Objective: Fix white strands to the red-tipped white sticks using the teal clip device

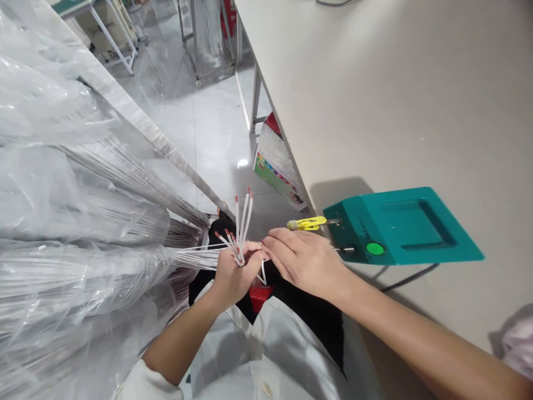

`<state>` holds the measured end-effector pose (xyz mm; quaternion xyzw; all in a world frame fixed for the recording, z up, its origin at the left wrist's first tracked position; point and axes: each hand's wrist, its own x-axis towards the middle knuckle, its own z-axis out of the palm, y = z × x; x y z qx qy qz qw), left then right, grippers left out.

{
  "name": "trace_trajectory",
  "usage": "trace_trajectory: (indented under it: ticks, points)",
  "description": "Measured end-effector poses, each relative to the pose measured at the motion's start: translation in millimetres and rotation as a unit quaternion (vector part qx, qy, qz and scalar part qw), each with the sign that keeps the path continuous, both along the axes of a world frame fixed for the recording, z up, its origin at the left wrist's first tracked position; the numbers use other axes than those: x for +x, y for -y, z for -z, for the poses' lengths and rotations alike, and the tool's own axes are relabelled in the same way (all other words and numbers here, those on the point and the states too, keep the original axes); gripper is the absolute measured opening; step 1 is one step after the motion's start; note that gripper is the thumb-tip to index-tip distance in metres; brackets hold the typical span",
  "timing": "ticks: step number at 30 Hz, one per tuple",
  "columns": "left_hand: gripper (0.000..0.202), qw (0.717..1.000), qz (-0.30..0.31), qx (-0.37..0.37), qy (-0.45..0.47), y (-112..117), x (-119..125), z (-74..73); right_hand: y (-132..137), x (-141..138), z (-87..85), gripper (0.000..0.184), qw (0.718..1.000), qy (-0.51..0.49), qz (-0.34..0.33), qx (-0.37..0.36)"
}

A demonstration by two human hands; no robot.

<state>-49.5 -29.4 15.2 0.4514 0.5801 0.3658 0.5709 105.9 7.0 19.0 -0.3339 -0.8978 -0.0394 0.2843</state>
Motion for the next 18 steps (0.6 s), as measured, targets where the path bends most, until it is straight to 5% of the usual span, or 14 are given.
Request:
trace_trajectory:
  ticks: [5, 8, 15, 18]
  points:
    - [0.017, 0.997, 0.008, 0.024, -0.077, 1, 5, 3.3, -2, 2, -3.1, 0.022, 0.997, 0.055, 0.006, -0.045]
    - [0.017, 0.986, -0.006, 0.1, -0.133, 4, 7, 8.6, -1, -2, -6.2, 0.024, 0.996, 0.037, 0.028, -0.074]
    - [0.016, 0.914, -0.023, 0.282, -0.289, 9, 4, 12.2, 7, -10, -10.0, 0.026, 0.993, 0.015, 0.082, -0.085]
    - [0.018, 0.895, -0.015, 0.315, -0.315, 9, 2, 8.3, 5, -11, -10.7, 0.021, 0.973, -0.065, 0.081, -0.204]
